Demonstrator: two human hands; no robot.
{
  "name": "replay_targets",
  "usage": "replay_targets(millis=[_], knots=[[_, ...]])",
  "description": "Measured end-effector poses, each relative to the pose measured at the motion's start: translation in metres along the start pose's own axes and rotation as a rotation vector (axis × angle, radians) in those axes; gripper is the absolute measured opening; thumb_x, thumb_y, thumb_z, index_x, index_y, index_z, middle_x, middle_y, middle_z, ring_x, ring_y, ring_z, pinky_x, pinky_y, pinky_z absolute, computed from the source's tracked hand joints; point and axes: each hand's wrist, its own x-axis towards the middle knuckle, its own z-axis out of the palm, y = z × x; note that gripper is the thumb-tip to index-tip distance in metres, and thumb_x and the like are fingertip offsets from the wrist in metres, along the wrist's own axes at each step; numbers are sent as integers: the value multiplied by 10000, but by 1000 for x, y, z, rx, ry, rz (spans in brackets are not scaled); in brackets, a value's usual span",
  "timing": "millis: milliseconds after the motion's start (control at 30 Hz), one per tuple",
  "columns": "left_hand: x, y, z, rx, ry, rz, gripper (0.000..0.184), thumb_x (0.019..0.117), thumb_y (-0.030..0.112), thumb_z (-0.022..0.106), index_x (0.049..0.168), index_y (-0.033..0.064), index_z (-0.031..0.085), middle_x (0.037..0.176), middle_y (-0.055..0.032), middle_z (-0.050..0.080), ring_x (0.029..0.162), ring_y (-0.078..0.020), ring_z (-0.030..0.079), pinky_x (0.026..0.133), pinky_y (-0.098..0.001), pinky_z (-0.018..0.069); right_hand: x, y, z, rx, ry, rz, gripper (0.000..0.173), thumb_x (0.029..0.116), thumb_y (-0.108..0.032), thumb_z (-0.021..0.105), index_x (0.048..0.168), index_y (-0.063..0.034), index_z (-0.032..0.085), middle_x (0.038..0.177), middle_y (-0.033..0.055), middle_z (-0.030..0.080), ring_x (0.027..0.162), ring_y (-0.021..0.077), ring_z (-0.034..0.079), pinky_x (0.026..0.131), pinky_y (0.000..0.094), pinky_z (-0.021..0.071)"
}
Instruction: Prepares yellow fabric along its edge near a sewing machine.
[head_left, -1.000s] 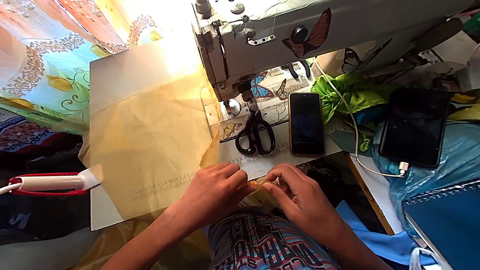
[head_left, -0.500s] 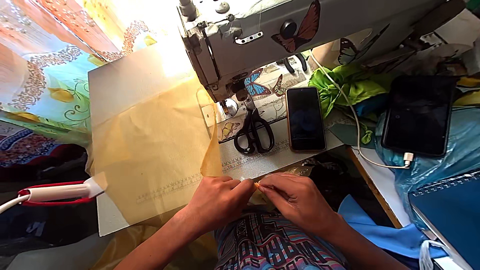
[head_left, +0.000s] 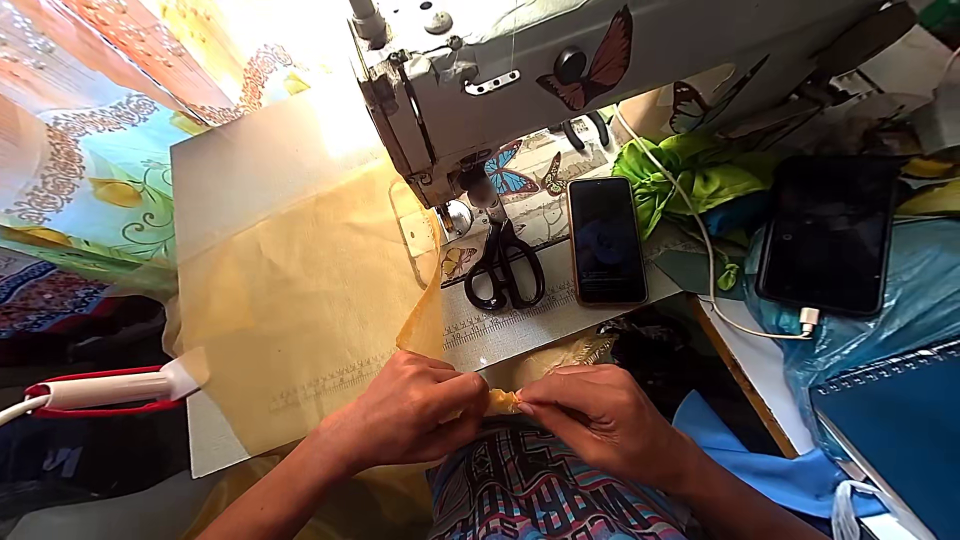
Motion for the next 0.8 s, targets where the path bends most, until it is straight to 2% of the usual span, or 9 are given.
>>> replay_targets(millis=[133,267,400,467,533,633,700,767,800], knots=[[-9,-8,-11,12,57,-64,213,1045,211,549,941,75,676,584,-24,549,506,-75,504,490,-203,387,-3,0,-7,-29,33,57,172,1009,-113,591,966,-9,721,817,67,718,719,22,636,687,134,516],[-33,-24,-40,65,219,-226,229,1037,224,585,963,71,737,634,16,600,562,65,476,555,-93,384,-12,4,-43,-89,150,225,187,1024,-179,596,993,-40,717,796,-25,673,648,-96,512,598,58,425],[-19,-10,-38,21,128,-273,233,1032,217,574,969,55,729,701,9,645,631,61,530,600,-99,416,-20,1,-61,-187,122,340,214,1017,-280,604,984,-116,737,802,-87,646,676,-116,495,618,46,406],[-13,-12,-35,-37,90,-330,234,1014,245,607,945,59,732,698,40,641,625,71,527,587,-98,421,-30,1,-67,-354,-3,415,241,991,-348,583,942,-176,746,796,-98,655,734,-29,553,668,150,456],[-11,-18,-34,-108,87,-380,203,977,244,662,940,59,739,708,59,651,627,84,538,580,-85,434,-45,4,-70,-462,-181,434,241,955,-320,589,876,-162,752,807,-28,695,814,183,649,697,398,534],[-9,-22,-32,-184,116,-385,148,936,194,701,921,51,733,695,72,649,610,93,541,560,-75,440,-65,8,-73,-404,-384,407,237,922,-257,628,902,-104,807,1140,129,734,1124,416,647,881,626,509],[-7,-21,-29,-191,113,-363,136,935,185,701,924,53,734,707,70,658,624,89,554,571,-80,451,-58,4,-70,-364,-273,324,220,952,-217,607,993,-129,805,1247,101,708,1140,236,683,945,400,574],[-3,-20,-26,-174,110,-321,119,933,168,702,932,55,739,734,63,674,652,81,570,592,-88,464,-34,-5,-62,-196,-48,286,221,1021,-228,607,1061,-108,788,1035,-10,756,843,-21,679,737,134,569],[-1,-19,-24,-151,107,-291,120,939,167,700,940,56,745,768,52,691,691,71,593,625,-99,481,-20,-9,-57,-98,30,276,225,1027,-238,620,1080,-88,779,952,-40,757,763,-73,647,667,91,536]])
